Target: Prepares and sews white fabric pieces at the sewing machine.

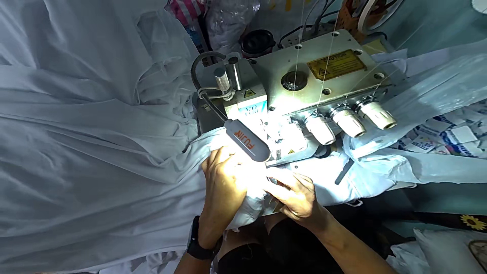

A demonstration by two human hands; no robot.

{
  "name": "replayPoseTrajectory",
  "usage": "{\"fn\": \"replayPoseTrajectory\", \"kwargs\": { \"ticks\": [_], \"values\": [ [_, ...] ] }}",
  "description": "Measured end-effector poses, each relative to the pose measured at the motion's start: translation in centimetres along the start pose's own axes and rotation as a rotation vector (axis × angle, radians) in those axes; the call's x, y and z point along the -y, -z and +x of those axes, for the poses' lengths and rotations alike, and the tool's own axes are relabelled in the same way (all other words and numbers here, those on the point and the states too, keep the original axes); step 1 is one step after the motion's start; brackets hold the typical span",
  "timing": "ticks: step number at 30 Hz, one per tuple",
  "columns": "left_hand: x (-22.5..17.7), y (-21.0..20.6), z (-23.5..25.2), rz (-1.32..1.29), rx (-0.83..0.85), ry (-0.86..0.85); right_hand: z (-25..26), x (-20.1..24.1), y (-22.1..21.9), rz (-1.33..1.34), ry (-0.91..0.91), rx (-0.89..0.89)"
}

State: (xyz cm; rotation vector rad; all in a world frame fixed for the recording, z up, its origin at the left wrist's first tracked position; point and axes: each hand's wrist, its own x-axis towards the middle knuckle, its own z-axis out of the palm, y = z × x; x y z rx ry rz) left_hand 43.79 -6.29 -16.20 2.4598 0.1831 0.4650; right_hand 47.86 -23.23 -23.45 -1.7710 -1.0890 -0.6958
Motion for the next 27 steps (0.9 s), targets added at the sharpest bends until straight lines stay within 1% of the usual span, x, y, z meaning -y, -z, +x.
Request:
{"fn": "replayPoseTrajectory", "kwargs": {
  "ticks": [7,11,14,19,27],
  "values": [
    [0.5,-0.2,0.0,-0.016,-0.036,-0.005,0.3,0.2,0.1,-0.043,0.011,0.055],
    [0.7,0.5,0.1,-0.032,0.021,0.013,0.6,0.5,0.3,-0.052,-0.015,0.077],
    [0.5,0.6,0.3,-0.037,0.014,0.032,0.8,0.7,0.5,-0.06,-0.025,0.093],
    [0.1,0.6,0.7,-0.012,0.027,0.05,0.6,0.9,0.4,-0.055,-0.043,0.083],
    [0.3,0.6,0.9,-0.053,0.02,0.067,0.5,0.7,0.4,-0.084,-0.018,0.047]
  ]
}}
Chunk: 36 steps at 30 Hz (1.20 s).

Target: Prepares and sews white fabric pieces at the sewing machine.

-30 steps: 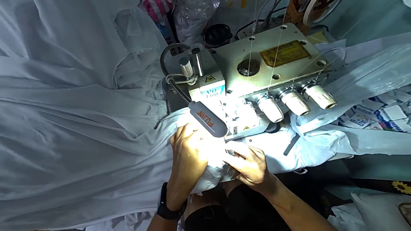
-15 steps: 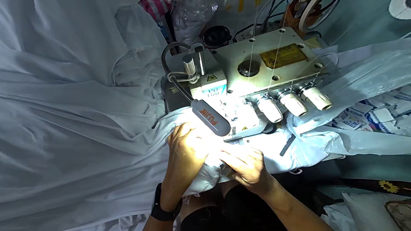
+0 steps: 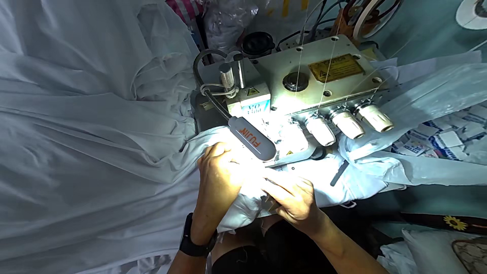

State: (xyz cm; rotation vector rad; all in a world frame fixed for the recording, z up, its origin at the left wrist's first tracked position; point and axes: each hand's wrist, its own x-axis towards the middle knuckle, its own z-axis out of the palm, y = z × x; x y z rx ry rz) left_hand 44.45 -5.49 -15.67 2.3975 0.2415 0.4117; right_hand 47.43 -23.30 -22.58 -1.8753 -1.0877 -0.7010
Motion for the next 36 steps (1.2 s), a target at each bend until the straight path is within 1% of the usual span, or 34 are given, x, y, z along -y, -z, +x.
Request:
{"fn": "replayPoseTrajectory", "kwargs": {
  "ticks": [10,12,14,16,18,22,29,36],
  "values": [
    [0.0,-0.1,0.0,0.004,-0.035,-0.032,0.0,0.0,0.0,0.003,-0.002,0.031],
    [0.2,-0.3,-0.3,0.027,-0.065,-0.084,0.1,0.3,0.1,-0.017,-0.015,0.039],
    [0.6,-0.5,-0.8,0.078,-0.094,-0.198,0.3,0.6,0.1,-0.061,-0.021,0.04],
    [1.0,-0.2,-1.3,0.137,-0.065,-0.292,0.5,1.0,0.2,-0.112,-0.026,0.047],
    [1.5,0.1,-1.5,0.138,-0.04,-0.323,0.5,1.3,0.3,-0.157,-0.027,0.059],
    [2.1,0.2,-1.2,0.094,-0.032,-0.341,0.7,1.6,0.3,-0.198,-0.031,0.063],
    [2.1,0.3,-1.2,0.058,-0.019,-0.342,0.3,1.3,0.0,-0.122,-0.024,0.041],
    [2.3,0.2,-1.3,0.051,-0.032,-0.344,0.7,1.1,0.1,-0.157,-0.01,0.06]
  ]
}}
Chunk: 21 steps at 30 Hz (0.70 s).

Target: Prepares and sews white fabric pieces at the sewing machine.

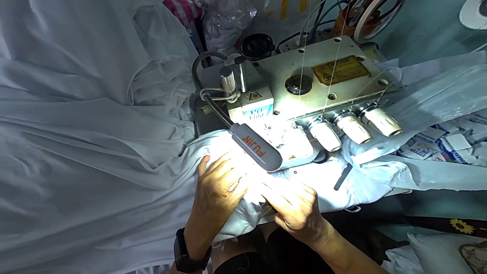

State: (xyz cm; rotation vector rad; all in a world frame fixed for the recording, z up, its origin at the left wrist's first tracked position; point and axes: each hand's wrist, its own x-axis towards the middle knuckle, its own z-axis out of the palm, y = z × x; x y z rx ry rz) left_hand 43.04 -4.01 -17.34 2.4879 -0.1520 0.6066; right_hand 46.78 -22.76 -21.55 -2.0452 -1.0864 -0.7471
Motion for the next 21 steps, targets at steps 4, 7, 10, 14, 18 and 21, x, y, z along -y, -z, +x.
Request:
{"fn": "replayPoseTrajectory", "kwargs": {
  "ticks": [4,7,10,14,18,21],
  "values": [
    [0.0,-0.3,0.1,0.018,-0.035,-0.006,0.0,0.1,0.0,-0.008,-0.007,-0.003],
    [0.0,-0.4,0.1,0.02,-0.052,-0.012,0.1,0.1,-0.1,-0.023,-0.01,-0.005],
    [0.3,-0.6,0.3,0.02,-0.065,-0.019,0.2,0.1,-0.2,-0.043,-0.021,-0.005],
    [0.5,-0.8,0.5,0.041,-0.07,-0.02,0.4,-0.1,-0.4,-0.055,-0.032,-0.008],
    [0.7,-0.7,0.7,0.027,-0.068,-0.016,0.5,-0.1,-0.7,-0.031,-0.045,-0.015],
    [1.1,-0.9,0.7,0.01,-0.06,-0.011,0.6,-0.1,-0.7,0.013,-0.074,-0.029]
  ]
}}
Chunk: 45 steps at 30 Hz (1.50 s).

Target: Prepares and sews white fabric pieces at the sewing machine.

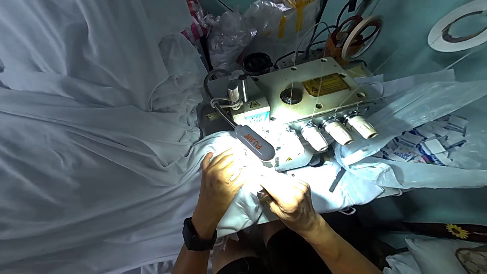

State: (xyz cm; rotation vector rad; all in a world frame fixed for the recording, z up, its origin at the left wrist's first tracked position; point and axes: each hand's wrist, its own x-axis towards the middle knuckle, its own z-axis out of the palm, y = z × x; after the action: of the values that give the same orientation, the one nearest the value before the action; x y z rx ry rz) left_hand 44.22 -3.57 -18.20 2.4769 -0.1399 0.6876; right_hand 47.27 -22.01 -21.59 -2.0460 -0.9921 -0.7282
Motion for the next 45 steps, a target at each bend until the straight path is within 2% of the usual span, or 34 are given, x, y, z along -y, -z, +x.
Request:
{"fn": "replayPoseTrajectory", "kwargs": {
  "ticks": [6,35,42,45],
  "values": [
    [0.0,-0.1,0.0,0.005,-0.008,-0.006,-0.5,0.5,0.2,0.105,-0.098,-0.02],
    [0.4,0.2,1.3,-0.022,0.014,0.018,0.7,0.1,0.0,0.126,-0.137,0.019],
    [0.6,1.4,3.8,0.015,0.028,-0.001,1.2,2.1,-0.1,0.012,-0.251,0.11],
    [1.4,1.3,5.6,-0.003,0.0,0.002,1.1,2.8,-0.5,0.066,-0.275,0.053]
  ]
}}
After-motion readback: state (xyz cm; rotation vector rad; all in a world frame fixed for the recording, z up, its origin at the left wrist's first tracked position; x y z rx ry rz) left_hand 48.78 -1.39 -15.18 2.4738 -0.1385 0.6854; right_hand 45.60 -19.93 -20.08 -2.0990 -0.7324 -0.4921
